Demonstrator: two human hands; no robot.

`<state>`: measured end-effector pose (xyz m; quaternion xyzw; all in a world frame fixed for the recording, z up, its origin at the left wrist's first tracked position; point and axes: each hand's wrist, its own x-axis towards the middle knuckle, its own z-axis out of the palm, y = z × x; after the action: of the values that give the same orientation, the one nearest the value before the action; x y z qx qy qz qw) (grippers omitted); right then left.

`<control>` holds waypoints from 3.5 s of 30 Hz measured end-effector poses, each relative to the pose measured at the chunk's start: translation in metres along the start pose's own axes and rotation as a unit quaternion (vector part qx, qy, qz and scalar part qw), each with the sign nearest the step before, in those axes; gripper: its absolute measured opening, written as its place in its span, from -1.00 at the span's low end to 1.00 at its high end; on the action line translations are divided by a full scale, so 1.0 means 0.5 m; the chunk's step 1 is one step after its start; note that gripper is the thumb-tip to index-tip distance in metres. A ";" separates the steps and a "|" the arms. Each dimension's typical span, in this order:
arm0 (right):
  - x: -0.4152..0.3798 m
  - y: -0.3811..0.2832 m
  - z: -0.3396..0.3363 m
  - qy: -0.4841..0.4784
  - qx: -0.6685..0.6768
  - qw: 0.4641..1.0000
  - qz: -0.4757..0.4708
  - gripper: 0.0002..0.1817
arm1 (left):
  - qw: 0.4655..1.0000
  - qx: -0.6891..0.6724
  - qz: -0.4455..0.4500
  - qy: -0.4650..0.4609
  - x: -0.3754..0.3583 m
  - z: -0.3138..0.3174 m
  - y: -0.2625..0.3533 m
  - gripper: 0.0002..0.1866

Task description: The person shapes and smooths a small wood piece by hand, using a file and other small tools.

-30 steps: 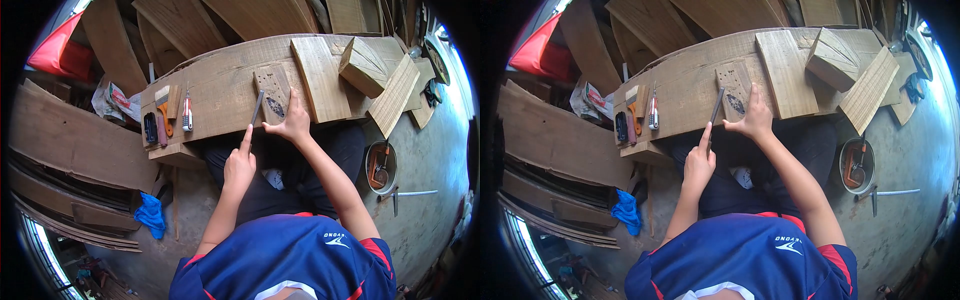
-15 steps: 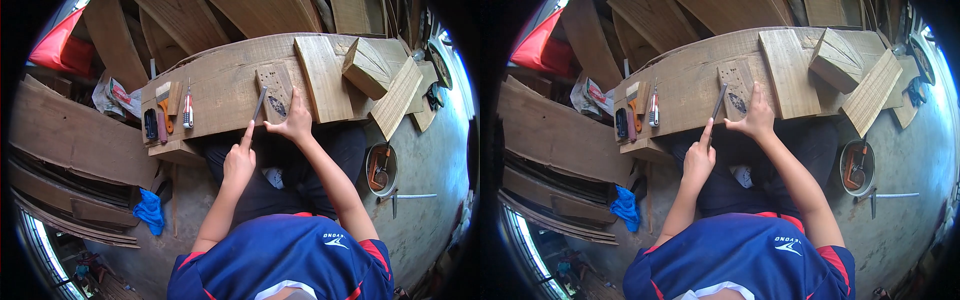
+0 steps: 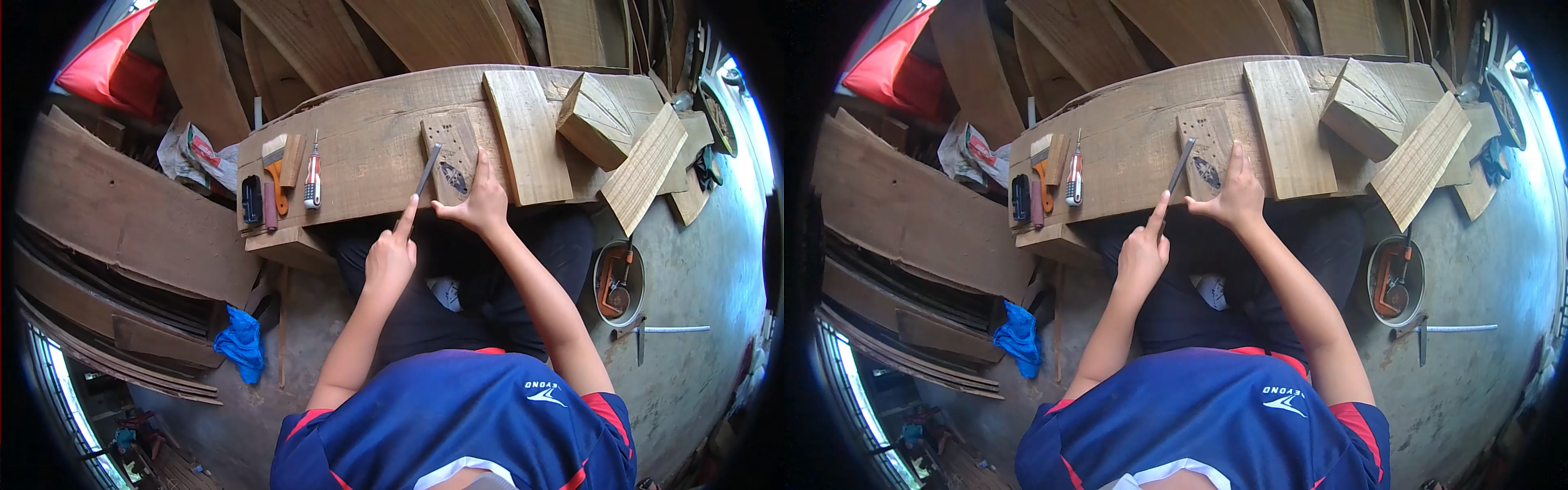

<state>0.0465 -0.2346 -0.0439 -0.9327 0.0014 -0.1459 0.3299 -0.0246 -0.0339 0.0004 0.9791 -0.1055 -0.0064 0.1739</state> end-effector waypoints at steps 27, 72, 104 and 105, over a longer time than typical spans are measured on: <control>0.005 0.001 0.003 0.012 -0.009 0.999 0.030 0.56 | 0.998 -0.056 0.014 -0.035 0.010 -0.083 0.015 -0.46; 0.005 0.004 -0.021 -0.029 -0.009 0.999 -0.014 0.52 | 0.998 -0.023 0.045 -0.040 0.011 -0.063 0.020 -0.41; 0.005 0.014 -0.024 -0.039 -0.015 0.998 -0.035 0.50 | 0.997 0.005 0.055 -0.050 0.041 -0.071 0.026 -0.40; 0.006 0.014 -0.024 -0.033 -0.011 0.999 -0.040 0.50 | 0.997 0.005 0.060 -0.046 0.032 -0.074 0.022 -0.41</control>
<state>0.0466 -0.2479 -0.0387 -0.9399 -0.0446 -0.1284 0.3132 -0.0094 -0.0348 0.0395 0.9704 -0.1722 -0.0400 0.1644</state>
